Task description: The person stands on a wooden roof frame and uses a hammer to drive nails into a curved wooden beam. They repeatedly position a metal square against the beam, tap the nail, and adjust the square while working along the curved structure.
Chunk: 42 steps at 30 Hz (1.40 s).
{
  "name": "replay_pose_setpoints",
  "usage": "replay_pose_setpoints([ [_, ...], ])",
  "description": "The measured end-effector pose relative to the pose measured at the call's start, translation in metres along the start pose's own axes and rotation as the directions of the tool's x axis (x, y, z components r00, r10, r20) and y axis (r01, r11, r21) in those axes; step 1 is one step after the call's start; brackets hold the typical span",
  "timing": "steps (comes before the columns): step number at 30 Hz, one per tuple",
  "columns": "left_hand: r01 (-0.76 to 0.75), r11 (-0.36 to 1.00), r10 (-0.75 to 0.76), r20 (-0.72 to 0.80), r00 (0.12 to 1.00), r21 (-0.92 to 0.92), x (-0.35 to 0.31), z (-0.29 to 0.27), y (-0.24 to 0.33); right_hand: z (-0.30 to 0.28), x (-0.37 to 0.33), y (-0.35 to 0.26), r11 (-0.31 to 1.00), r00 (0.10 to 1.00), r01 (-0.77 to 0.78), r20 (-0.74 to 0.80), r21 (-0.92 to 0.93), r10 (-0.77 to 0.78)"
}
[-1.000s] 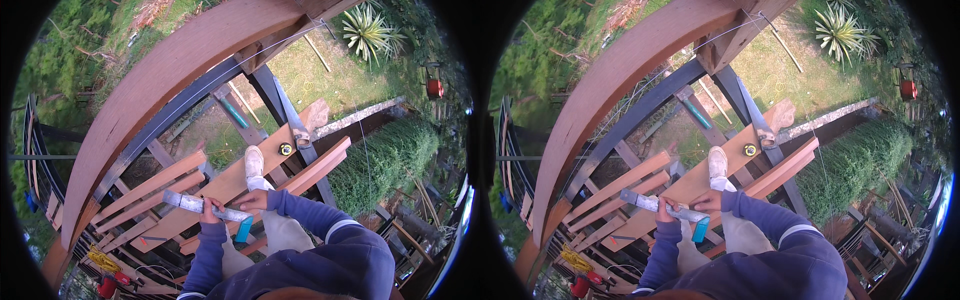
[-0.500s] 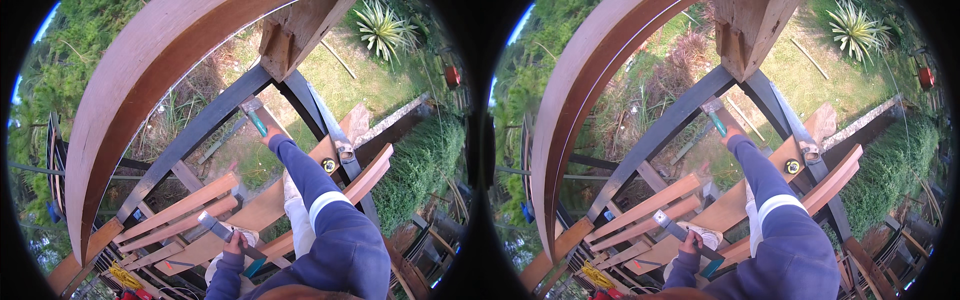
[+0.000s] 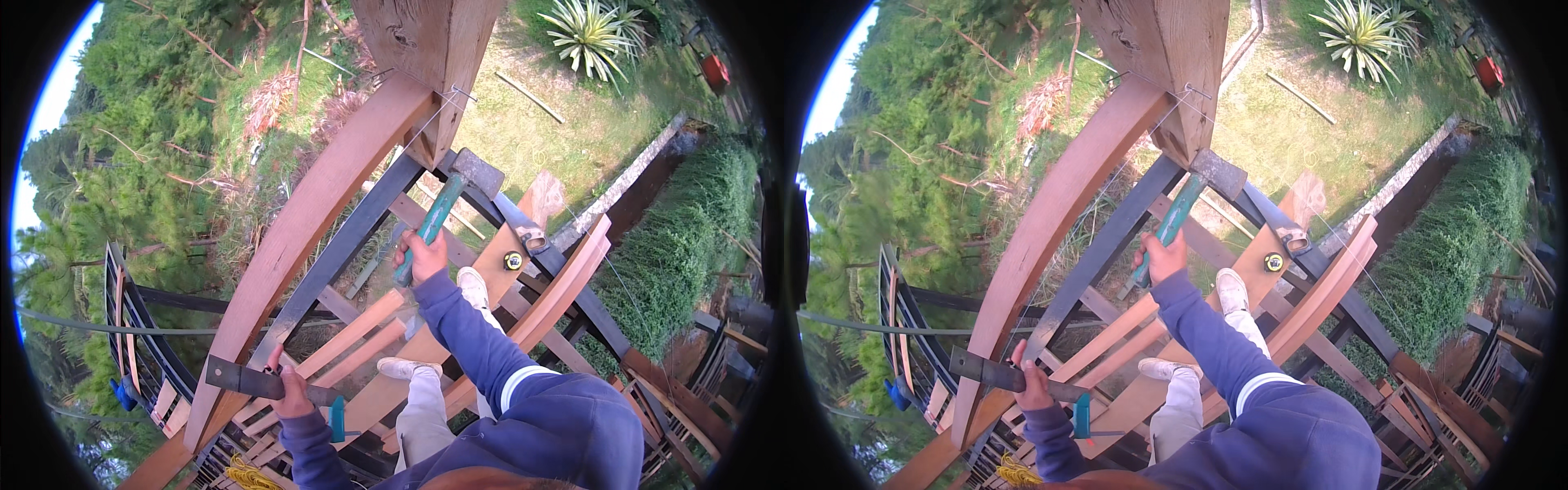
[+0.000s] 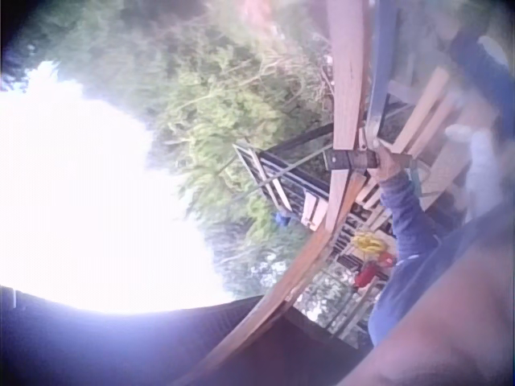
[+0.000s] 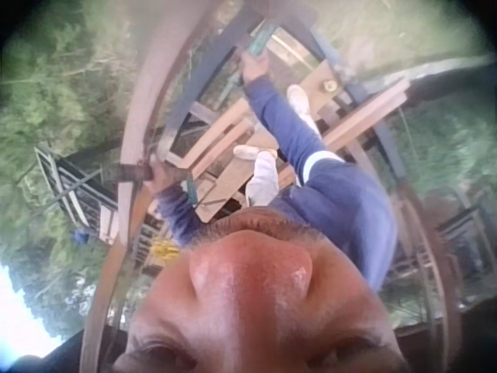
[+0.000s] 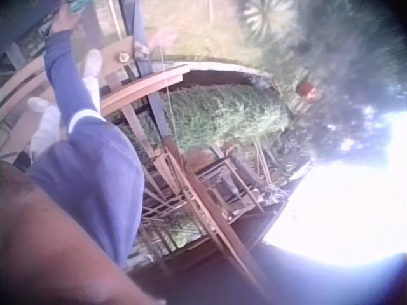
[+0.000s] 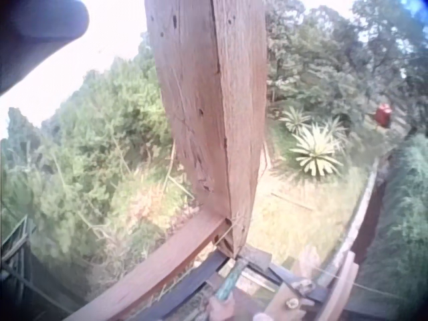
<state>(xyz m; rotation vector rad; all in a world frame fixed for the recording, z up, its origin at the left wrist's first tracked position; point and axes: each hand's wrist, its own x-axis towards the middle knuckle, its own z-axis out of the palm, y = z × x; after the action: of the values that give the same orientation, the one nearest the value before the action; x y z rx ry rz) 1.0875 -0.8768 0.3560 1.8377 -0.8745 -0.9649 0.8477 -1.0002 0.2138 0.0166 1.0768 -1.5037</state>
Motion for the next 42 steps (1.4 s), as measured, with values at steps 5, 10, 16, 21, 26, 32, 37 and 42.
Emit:
replay_pose_setpoints([
  [5, -0.201, 0.653, 0.212, 0.078, 0.974, 0.730, 0.080, -0.039, 0.061, 0.056, 0.015, -0.005, 0.992, 0.997, 0.055, 0.043, 0.117, -0.061],
  [10, -0.215, 0.404, 0.112, 0.186, 0.976, 0.889, 0.109, -0.049, 0.035, 0.077, 0.019, 0.021, 0.984, 0.990, 0.144, -0.028, 0.108, -0.141],
  [16, -0.337, 0.358, 0.263, 0.253, 0.931, 0.871, 0.116, -0.048, 0.013, 0.084, 0.033, 0.031, 0.964, 0.964, 0.266, 0.020, -0.003, -0.266],
  [21, -0.285, 0.334, 0.220, 0.220, 0.950, 0.898, 0.112, -0.053, 0.002, 0.079, 0.030, 0.028, 0.951, 0.948, 0.310, -0.072, -0.002, -0.309],
  [26, -0.281, 0.317, 0.209, 0.222, 0.952, 0.906, 0.113, -0.049, 0.001, 0.093, 0.042, 0.033, 0.926, 0.922, 0.352, -0.118, -0.139, -0.368],
  [32, -0.361, 0.299, 0.261, 0.288, 0.921, 0.884, 0.109, -0.052, -0.001, 0.074, 0.035, 0.036, 0.956, 0.956, 0.281, -0.066, -0.084, -0.287],
  [37, -0.317, 0.196, 0.174, 0.285, 0.943, 0.928, 0.111, -0.046, 0.006, 0.081, 0.042, 0.028, 0.944, 0.955, 0.284, -0.043, -0.164, -0.295],
  [42, -0.378, 0.178, 0.197, 0.343, 0.918, 0.909, 0.114, -0.054, 0.005, 0.068, 0.034, 0.028, 0.945, 0.955, 0.295, 0.010, -0.142, -0.296],
])
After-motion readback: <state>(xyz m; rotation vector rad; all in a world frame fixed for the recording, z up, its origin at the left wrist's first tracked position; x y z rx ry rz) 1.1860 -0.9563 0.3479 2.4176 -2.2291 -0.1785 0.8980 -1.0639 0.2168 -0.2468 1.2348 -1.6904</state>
